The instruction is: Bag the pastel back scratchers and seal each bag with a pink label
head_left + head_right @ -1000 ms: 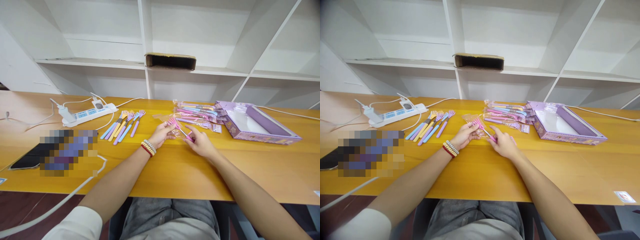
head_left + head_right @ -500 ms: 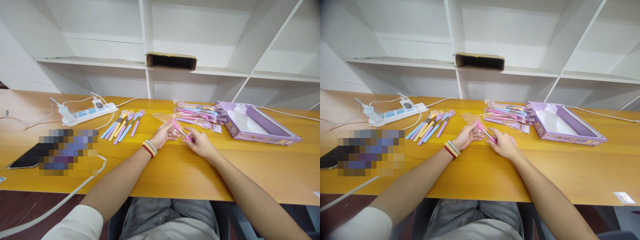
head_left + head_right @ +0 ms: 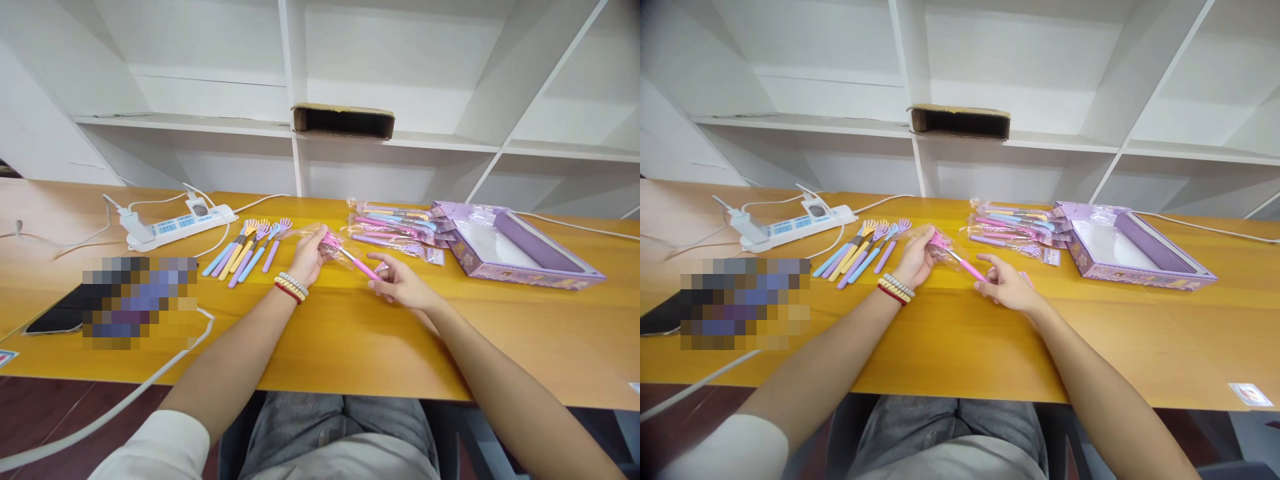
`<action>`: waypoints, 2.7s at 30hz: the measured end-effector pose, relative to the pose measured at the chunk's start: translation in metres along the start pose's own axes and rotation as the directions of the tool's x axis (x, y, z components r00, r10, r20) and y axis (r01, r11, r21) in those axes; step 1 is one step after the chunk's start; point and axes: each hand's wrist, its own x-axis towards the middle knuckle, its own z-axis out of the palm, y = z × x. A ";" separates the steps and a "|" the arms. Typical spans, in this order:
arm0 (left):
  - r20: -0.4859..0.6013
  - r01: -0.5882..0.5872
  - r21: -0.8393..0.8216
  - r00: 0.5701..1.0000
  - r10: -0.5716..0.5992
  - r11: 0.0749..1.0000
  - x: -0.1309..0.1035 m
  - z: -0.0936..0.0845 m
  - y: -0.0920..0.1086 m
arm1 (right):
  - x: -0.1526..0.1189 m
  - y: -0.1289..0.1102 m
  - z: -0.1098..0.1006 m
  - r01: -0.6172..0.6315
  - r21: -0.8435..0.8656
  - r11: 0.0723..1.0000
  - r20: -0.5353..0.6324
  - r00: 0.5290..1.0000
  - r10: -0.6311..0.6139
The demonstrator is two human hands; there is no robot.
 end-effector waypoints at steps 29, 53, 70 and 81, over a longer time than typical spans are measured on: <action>0.154 0.153 0.167 0.972 -0.179 0.974 -0.009 0.000 -0.009 | 0.002 0.005 -0.006 0.074 0.371 0.926 -0.012 0.997 -0.075; 0.206 0.136 0.410 0.950 -0.237 0.902 -0.025 0.019 -0.023 | 0.000 0.002 0.004 0.249 -0.178 0.952 -0.041 0.965 -0.260; 0.296 0.187 0.430 0.895 -0.334 0.883 -0.031 0.024 -0.025 | -0.002 0.006 0.008 0.336 -0.653 0.679 -0.198 0.789 -0.581; 0.252 0.276 0.381 0.887 -0.387 0.882 -0.032 0.026 -0.028 | -0.004 0.001 0.007 0.363 -0.575 0.734 -0.145 0.837 -0.527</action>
